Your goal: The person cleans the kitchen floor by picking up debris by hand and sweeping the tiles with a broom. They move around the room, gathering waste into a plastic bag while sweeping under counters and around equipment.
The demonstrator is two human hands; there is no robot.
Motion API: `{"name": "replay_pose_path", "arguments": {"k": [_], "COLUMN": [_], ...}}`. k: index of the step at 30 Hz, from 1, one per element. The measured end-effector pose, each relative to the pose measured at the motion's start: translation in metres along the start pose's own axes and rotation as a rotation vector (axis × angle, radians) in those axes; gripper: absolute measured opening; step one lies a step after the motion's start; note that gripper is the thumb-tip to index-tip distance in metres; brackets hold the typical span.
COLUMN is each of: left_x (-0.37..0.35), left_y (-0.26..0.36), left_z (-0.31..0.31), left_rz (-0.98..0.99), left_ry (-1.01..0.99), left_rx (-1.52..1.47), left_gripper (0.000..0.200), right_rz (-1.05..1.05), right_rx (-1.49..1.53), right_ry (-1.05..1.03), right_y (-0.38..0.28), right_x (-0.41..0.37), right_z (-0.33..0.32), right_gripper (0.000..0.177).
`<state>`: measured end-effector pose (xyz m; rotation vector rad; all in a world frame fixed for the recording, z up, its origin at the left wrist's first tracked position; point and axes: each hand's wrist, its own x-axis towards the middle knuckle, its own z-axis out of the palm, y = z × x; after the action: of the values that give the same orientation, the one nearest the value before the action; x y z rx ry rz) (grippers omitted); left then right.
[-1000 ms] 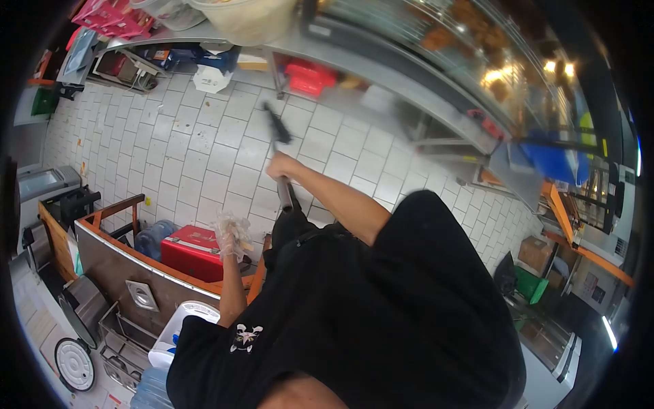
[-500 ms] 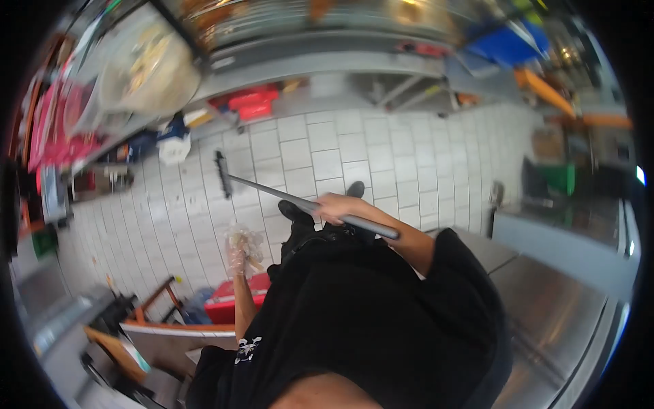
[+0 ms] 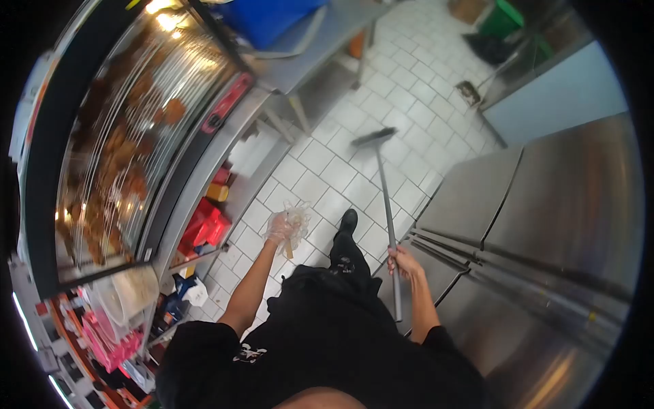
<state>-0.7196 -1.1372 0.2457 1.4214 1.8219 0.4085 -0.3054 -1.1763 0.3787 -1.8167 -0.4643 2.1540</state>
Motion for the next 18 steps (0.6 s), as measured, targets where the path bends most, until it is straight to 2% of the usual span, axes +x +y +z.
{"name": "replay_pose_path", "arguments": {"k": [1, 5, 6, 8, 9, 10, 11, 12, 13, 14, 15, 17, 18], "left_x": [0.015, 0.115, 0.150, 0.231, 0.277, 0.329, 0.380, 0.426, 0.472, 0.522, 0.573, 0.645, 0.673], "left_y": [0.008, 0.045, 0.045, 0.038, 0.040, 0.027, 0.013, -0.017, -0.046, -0.075, -0.101, -0.143, -0.154], "left_z": [0.011, 0.061, 0.080, 0.118, 0.129, 0.152, 0.175, 0.202, 0.228, 0.255, 0.276, 0.303, 0.308], "left_rz": [0.028, 0.161, 0.082, -0.009, 0.052, 0.143, 0.246, 0.296, 0.347, 0.382, 0.417, 0.420, 0.374], "left_ry": [-0.042, -0.061, -0.047, -0.039, -0.156, -0.219, -0.264, -0.270, -0.271, -0.225, -0.173, -0.122, -0.095], "left_rx": [0.042, 0.246, -0.121, -0.489, -0.257, -0.057, 0.137, 0.231, 0.324, 0.523, 0.728, 0.951, 0.917], "left_gripper": [0.046, 0.040, 0.039, 0.037, 0.055, 0.064, 0.074, 0.073, 0.072, 0.072, 0.073, 0.075, 0.074], "right_rz": [0.082, 0.017, 0.021, 0.042, 0.067, 0.143, 0.098, 0.057, -0.219, -0.208, -0.034, 0.047, 0.063], "right_rx": [0.083, 0.208, 0.176, 0.153, 0.169, 0.098, -0.005, 0.018, -0.327, -0.370, -0.441, -0.477, -0.496], "right_ry": [0.029, 0.161, 0.263, 0.428, 0.482, 0.550, 0.617, 0.663, 0.837, 0.954, 1.060, 1.051, 1.038], "right_y": [0.008, 0.075, 0.082, 0.091, 0.103, 0.113, 0.151, 0.175, 0.260, 0.220, 0.211, 0.193, 0.181], "right_x": [0.010, 0.091, 0.107, 0.138, 0.156, 0.175, 0.200, 0.215, 0.244, 0.241, 0.253, 0.276, 0.280], "right_z": [-0.008, -0.048, -0.045, -0.038, -0.035, -0.030, -0.029, -0.019, -0.015, 0.011, 0.026, 0.034, 0.038], "right_gripper": [0.021, 0.023, 0.025, 0.028, 0.029, 0.029, 0.025, 0.027, 0.030, 0.032, 0.027, 0.027, 0.027]}}
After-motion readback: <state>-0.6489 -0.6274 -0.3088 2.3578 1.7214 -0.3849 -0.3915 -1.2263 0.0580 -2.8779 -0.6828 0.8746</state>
